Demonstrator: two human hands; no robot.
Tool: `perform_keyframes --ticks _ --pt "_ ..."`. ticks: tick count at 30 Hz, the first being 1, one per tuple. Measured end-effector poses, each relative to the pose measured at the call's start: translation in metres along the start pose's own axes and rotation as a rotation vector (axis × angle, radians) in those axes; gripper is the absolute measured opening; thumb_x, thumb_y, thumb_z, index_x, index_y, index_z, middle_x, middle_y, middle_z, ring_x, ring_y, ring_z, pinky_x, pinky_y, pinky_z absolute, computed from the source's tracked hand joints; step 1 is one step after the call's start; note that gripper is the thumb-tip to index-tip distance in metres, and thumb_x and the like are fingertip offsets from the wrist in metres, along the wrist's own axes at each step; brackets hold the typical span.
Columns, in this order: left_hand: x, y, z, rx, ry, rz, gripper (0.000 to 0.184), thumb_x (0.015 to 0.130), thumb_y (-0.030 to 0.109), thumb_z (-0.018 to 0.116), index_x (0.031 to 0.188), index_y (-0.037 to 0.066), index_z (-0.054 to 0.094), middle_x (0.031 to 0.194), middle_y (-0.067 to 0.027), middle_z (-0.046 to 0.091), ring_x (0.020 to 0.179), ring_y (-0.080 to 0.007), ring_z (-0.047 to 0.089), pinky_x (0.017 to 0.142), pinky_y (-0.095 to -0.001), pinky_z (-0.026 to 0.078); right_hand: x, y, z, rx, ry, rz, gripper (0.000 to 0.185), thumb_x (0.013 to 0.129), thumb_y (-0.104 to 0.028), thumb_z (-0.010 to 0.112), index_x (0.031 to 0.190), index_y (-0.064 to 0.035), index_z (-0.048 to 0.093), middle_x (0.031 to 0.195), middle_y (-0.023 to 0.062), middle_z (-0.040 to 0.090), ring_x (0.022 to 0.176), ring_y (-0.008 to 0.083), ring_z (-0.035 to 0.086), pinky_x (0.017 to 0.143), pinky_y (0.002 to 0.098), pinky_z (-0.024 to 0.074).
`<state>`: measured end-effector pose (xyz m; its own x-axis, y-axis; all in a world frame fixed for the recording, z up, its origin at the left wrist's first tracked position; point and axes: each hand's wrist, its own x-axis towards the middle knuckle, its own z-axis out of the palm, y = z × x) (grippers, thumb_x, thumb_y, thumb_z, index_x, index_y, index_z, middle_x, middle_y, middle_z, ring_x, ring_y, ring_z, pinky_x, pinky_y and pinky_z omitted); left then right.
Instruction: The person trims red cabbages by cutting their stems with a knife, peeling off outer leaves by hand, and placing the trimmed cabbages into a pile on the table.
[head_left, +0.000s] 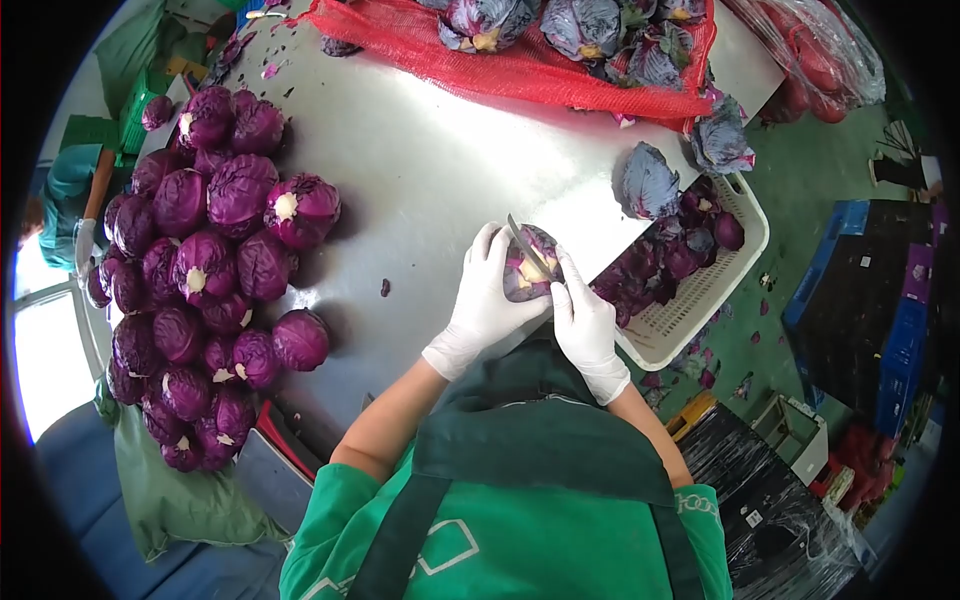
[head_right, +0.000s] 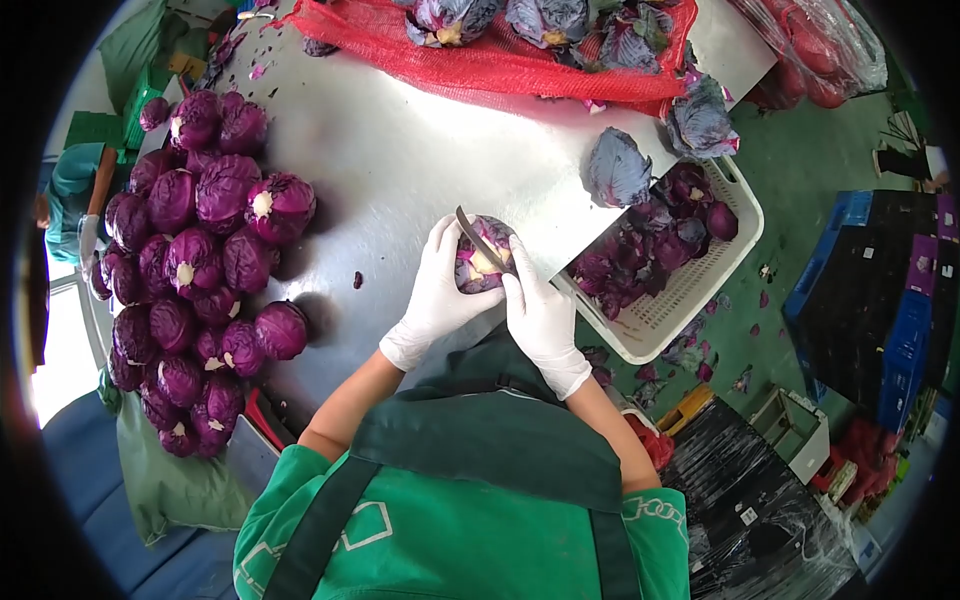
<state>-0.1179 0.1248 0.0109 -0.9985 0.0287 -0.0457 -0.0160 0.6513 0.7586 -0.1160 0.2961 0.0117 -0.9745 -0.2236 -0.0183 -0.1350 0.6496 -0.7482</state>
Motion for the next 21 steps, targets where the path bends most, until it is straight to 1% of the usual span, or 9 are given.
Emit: perform_keyframes --ticks 5,8,11,12,13,14,17,20,21 --pt "-0.002 0.011 -0.001 -0.081 0.040 -0.021 0.095 0.067 0.030 0.087 0.143 0.001 0.036 0.144 -0.0269 0.034 0.131 -0.0456 0.039 0.110 -0.0500 0.038 0.005 0.004 0.006 0.003 0.112 -0.084 0.043 0.098 -0.016 0.058 0.140 -0.0112 0.055 0.106 0.0170 0.072 0.084 0.0337 0.072 0.071 0.0394 0.0571" --pt "-0.004 0.012 0.001 -0.106 0.053 -0.047 0.094 0.065 0.026 0.089 0.142 0.004 0.039 0.143 -0.0261 0.037 0.134 -0.0435 0.040 0.110 -0.0479 0.039 0.015 0.005 0.004 0.069 0.226 -0.047 0.032 0.096 -0.015 0.060 0.127 -0.0063 0.064 0.098 0.0186 0.072 0.081 0.0337 0.072 0.068 0.0396 0.0554" --pt "-0.008 0.013 0.001 -0.072 0.065 0.003 0.095 0.064 0.024 0.090 0.141 0.005 0.039 0.143 -0.0253 0.037 0.135 -0.0420 0.041 0.111 -0.0468 0.040 0.025 0.023 0.004 0.011 0.143 0.055 0.030 0.099 -0.022 0.059 0.122 -0.0046 0.066 0.091 0.0221 0.070 0.080 0.0362 0.071 0.066 0.0419 0.0539" --pt "-0.007 0.013 0.001 -0.050 0.076 0.039 0.095 0.063 0.023 0.090 0.141 0.005 0.039 0.143 -0.0251 0.037 0.135 -0.0417 0.041 0.111 -0.0468 0.040 0.044 0.042 0.000 0.047 0.052 0.468 0.034 0.101 -0.031 0.055 0.118 -0.0056 0.068 0.084 0.0252 0.068 0.080 0.0392 0.070 0.068 0.0442 0.0530" --pt "-0.013 0.013 0.001 -0.060 0.050 0.031 0.094 0.064 0.022 0.090 0.141 0.005 0.039 0.143 -0.0245 0.037 0.134 -0.0415 0.041 0.111 -0.0467 0.039 0.053 0.069 0.004 0.104 0.207 0.380 0.040 0.102 -0.037 0.052 0.118 -0.0051 0.068 0.087 0.0258 0.068 0.077 0.0419 0.068 0.070 0.0461 0.0528" --pt "-0.017 0.009 0.004 -0.126 0.062 0.022 0.095 0.065 0.021 0.090 0.141 0.004 0.036 0.142 -0.0226 0.038 0.134 -0.0382 0.042 0.111 -0.0447 0.039 0.059 0.105 0.008 0.061 0.196 0.358 0.040 0.104 -0.035 0.049 0.117 -0.0018 0.068 0.089 0.0212 0.071 0.073 0.0378 0.068 0.071 0.0447 0.0538" --pt "-0.025 -0.005 0.007 -0.326 0.104 -0.048 0.097 0.066 0.022 0.090 0.142 0.002 0.033 0.144 -0.0245 0.034 0.135 -0.0413 0.039 0.112 -0.0471 0.037 0.079 0.134 -0.040 0.727 0.225 0.607 0.044 0.106 -0.028 0.050 0.143 -0.0036 0.048 0.089 0.0083 0.072 0.069 0.0160 0.065 0.063 0.0303 0.0540" --pt "-0.020 -0.006 0.003 -0.307 0.070 0.033 0.098 0.065 0.021 0.090 0.144 0.005 0.033 0.146 -0.0246 0.031 0.138 -0.0422 0.036 0.114 -0.0473 0.035 0.075 0.031 -0.057 0.263 0.258 0.303 0.045 0.101 -0.032 0.059 0.133 -0.0024 0.052 0.086 0.0108 0.072 0.068 0.0225 0.069 0.062 0.0339 0.0546" --pt "-0.015 0.002 -0.003 -0.261 -0.004 0.027 0.098 0.065 0.021 0.090 0.144 0.005 0.034 0.147 -0.0255 0.029 0.138 -0.0433 0.035 0.114 -0.0480 0.035 0.065 0.035 -0.044 -0.007 0.060 0.180 0.046 0.097 -0.037 0.063 0.130 -0.0056 0.056 0.083 0.0157 0.071 0.075 0.0309 0.071 0.069 0.0373 0.0553"
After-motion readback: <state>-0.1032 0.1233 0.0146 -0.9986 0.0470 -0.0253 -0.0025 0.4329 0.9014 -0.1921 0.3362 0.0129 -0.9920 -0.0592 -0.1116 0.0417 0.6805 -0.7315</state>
